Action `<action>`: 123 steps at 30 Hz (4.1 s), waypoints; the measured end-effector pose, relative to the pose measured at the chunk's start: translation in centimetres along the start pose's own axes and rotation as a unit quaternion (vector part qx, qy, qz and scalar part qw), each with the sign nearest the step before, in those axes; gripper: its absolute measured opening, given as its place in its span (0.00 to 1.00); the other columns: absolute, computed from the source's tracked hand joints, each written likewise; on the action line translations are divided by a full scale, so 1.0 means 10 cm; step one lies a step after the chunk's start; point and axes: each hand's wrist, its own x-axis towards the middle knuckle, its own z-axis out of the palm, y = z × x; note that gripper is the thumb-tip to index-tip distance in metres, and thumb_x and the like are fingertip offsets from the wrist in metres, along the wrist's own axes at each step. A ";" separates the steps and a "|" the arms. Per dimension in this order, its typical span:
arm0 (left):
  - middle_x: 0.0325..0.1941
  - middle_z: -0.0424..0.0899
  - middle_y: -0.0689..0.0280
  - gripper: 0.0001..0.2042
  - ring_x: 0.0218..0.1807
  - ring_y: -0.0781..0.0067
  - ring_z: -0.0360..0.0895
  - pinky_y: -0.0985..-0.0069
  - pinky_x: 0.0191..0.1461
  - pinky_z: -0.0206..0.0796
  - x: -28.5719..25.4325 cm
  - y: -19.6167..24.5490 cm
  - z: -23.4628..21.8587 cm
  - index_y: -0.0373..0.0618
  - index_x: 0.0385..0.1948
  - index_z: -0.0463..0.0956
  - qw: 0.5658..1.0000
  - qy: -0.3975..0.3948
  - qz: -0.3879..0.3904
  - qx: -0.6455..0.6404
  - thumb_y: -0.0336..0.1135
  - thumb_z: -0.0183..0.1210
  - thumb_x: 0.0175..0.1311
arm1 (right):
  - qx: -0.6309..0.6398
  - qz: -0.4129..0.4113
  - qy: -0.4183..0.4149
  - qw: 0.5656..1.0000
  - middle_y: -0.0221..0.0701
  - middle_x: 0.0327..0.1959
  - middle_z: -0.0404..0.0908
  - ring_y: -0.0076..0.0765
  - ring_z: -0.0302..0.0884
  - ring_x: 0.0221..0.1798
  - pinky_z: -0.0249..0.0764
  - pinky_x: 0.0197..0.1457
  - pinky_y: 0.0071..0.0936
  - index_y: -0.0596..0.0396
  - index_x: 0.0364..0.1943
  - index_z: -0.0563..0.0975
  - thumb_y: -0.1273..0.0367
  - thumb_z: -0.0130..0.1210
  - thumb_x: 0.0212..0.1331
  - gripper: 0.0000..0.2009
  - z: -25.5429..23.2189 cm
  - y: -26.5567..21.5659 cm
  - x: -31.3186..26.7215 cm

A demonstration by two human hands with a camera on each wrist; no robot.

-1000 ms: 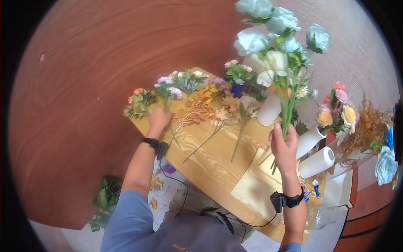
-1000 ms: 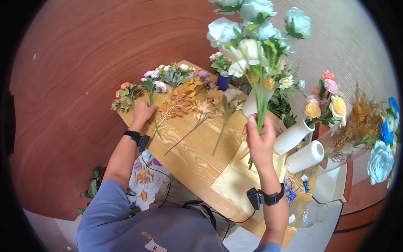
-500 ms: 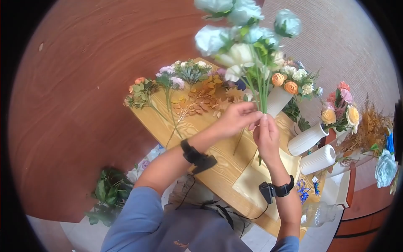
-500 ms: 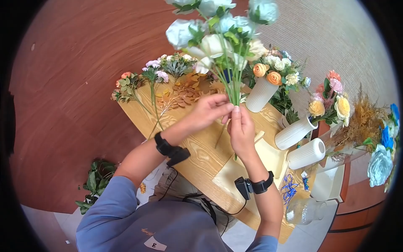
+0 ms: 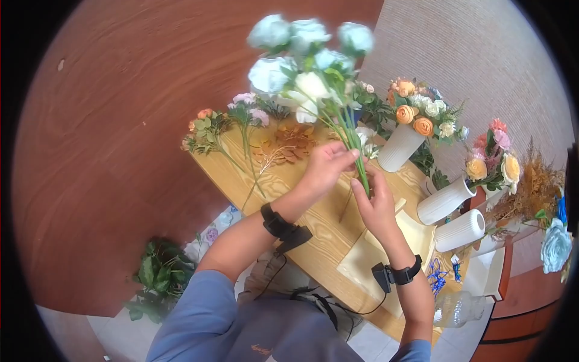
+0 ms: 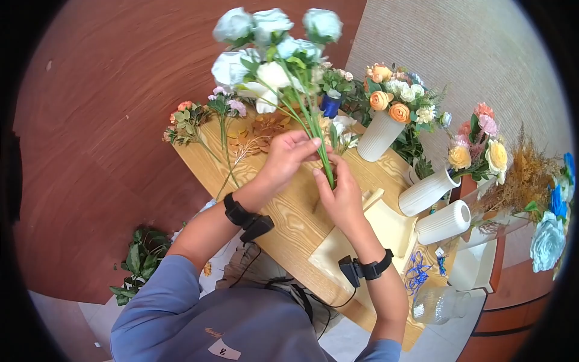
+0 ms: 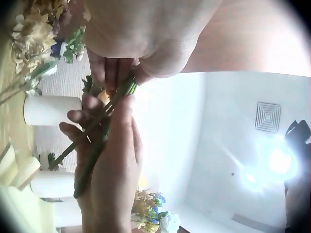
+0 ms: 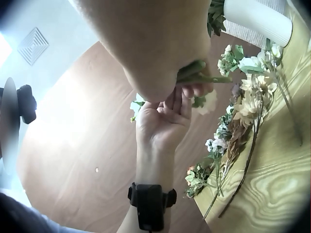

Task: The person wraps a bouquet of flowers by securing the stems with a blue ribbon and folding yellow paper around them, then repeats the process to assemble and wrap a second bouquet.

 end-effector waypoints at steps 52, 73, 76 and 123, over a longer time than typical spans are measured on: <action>0.32 0.84 0.65 0.08 0.34 0.78 0.82 0.83 0.34 0.72 -0.26 -0.24 -0.65 0.42 0.38 0.78 0.978 0.085 -0.128 0.139 0.37 0.58 0.65 | 0.244 -0.003 0.099 0.965 0.23 0.19 0.64 0.15 0.59 0.18 0.58 0.20 0.15 0.57 0.40 0.69 0.65 0.40 0.73 0.10 -0.40 -0.20 0.30; 0.29 0.81 0.64 0.10 0.25 0.80 0.73 0.83 0.29 0.67 -0.02 0.19 -0.90 0.36 0.46 0.75 0.992 0.104 -0.031 0.059 0.28 0.51 0.68 | 0.298 0.040 0.102 0.948 0.19 0.20 0.64 0.11 0.55 0.19 0.51 0.21 0.13 0.57 0.43 0.70 0.65 0.43 0.72 0.09 -0.43 -0.14 0.15; 0.36 0.83 0.59 0.10 0.31 0.76 0.78 0.82 0.34 0.71 0.00 0.19 -0.54 0.37 0.48 0.73 0.995 0.096 -0.007 -0.007 0.30 0.50 0.70 | 0.302 0.027 0.085 0.949 0.20 0.20 0.64 0.13 0.57 0.20 0.54 0.22 0.13 0.57 0.44 0.69 0.65 0.42 0.72 0.09 -0.31 -0.11 0.16; 0.25 0.81 0.71 0.09 0.25 0.85 0.73 0.84 0.31 0.68 0.09 -0.01 -0.49 0.36 0.39 0.80 0.825 -0.349 -0.224 0.383 0.32 0.53 0.68 | 0.235 -0.037 0.232 0.943 0.21 0.18 0.61 0.15 0.54 0.17 0.55 0.19 0.16 0.61 0.45 0.71 0.64 0.42 0.72 0.13 -1.39 -0.51 0.03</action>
